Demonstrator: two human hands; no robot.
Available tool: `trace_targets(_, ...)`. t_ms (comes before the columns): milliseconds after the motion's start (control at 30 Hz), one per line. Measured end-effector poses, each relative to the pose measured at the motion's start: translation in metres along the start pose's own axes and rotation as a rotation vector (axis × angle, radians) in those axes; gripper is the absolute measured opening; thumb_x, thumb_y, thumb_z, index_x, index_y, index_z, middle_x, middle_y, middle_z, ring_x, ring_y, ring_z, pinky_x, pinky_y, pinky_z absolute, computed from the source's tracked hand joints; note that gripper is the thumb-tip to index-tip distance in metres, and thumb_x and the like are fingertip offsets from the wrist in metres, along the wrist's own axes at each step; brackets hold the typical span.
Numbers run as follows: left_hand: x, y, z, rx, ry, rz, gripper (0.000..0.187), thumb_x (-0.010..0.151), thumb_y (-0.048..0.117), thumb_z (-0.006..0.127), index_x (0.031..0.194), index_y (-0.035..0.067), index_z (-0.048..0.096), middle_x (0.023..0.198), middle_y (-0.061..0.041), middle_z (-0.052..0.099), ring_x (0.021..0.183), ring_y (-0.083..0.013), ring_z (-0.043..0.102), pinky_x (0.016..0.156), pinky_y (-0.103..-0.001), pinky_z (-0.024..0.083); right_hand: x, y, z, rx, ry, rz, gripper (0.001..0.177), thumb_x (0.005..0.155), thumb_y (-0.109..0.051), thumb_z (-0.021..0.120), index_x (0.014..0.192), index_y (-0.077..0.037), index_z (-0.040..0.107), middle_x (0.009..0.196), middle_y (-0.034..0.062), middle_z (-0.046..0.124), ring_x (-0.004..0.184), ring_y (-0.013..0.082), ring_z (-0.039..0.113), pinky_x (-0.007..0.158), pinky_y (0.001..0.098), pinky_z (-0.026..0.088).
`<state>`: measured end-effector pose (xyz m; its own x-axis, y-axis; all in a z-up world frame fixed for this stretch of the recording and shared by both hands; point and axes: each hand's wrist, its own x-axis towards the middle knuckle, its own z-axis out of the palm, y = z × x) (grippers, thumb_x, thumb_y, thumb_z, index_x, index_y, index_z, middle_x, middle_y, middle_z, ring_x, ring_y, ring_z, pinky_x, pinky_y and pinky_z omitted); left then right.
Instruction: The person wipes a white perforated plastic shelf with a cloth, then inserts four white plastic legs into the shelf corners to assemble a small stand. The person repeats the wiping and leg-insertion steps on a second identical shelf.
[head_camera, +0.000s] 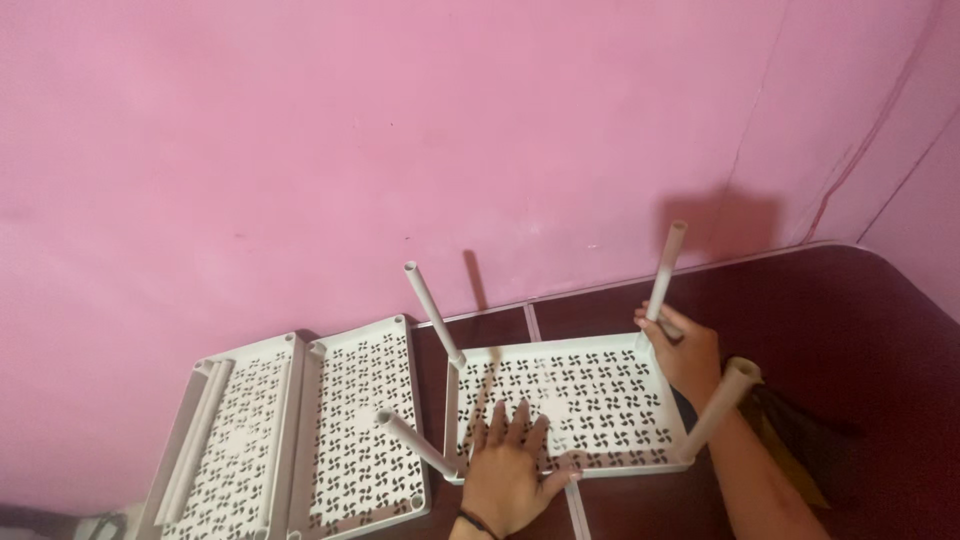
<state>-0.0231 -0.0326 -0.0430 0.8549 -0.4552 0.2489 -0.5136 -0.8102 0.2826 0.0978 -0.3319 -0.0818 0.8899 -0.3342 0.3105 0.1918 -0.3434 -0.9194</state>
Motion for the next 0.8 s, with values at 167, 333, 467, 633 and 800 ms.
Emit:
trace_targets(167, 0.003, -0.004, 0.017, 0.056, -0.009, -0.039, 0.086, 0.092, 0.077, 0.045, 0.139, 0.006, 0.060, 0.150, -0.028, 0.047, 0.141, -0.0533, 0.034, 0.113, -0.067, 0.018, 0.011, -0.003, -0.010, -0.075, -0.082, -0.098, 0.034, 0.094, -0.012, 0.071, 0.126, -0.002, 0.070, 0.110, 0.0134, 0.079, 0.099, 0.0173, 0.076, 0.083, 0.0291, 0.061)
trace_targets(333, 0.018, 0.002, 0.024, 0.110, -0.035, -0.152, 0.088, 0.091, 0.077, 0.042, 0.141, 0.007, 0.056, 0.151, -0.026, 0.045, 0.141, -0.0524, 0.035, 0.110, -0.070, 0.024, 0.018, -0.052, -0.040, 0.111, 0.100, -0.074, 0.019, 0.104, -0.011, 0.062, 0.115, 0.002, 0.071, 0.108, 0.0153, 0.076, 0.096, 0.0220, 0.077, 0.083, 0.0331, 0.064)
trace_targets(467, 0.038, 0.006, 0.023, 0.096, -0.043, -0.130, 0.086, 0.095, 0.075, 0.044, 0.145, 0.005, 0.053, 0.152, -0.027, 0.045, 0.140, -0.0517, 0.037, 0.112, -0.066, 0.027, 0.005, -0.103, -0.065, 0.207, 0.282, 0.135, 0.013, 0.099, -0.008, 0.064, 0.107, -0.001, 0.072, 0.106, 0.0130, 0.076, 0.090, 0.0207, 0.077, 0.076, 0.0312, 0.065)
trace_targets(633, 0.026, -0.002, 0.024, 0.077, 0.109, 0.042, 0.084, 0.102, 0.066, 0.044, 0.147, -0.005, 0.050, 0.145, -0.027, 0.054, 0.142, -0.0421, 0.046, 0.118, -0.058, 0.030, -0.022, -0.144, -0.089, -0.094, 0.450, -0.241, 0.011, 0.111, -0.008, 0.066, 0.112, 0.002, 0.071, 0.106, 0.0151, 0.075, 0.092, 0.0204, 0.076, 0.075, 0.0313, 0.062)
trace_targets(800, 0.000, -0.024, 0.030, 0.182, 0.360, 0.066, 0.051, 0.100, 0.038, 0.057, 0.131, -0.002, 0.063, 0.130, -0.024, 0.065, 0.128, -0.0417, 0.057, 0.114, -0.055, 0.037, -0.054, -0.151, -0.072, -0.086, 0.444, -0.320, 0.010, 0.108, 0.002, 0.065, 0.102, 0.001, 0.073, 0.096, 0.0120, 0.076, 0.088, 0.0187, 0.076, 0.074, 0.0313, 0.062)
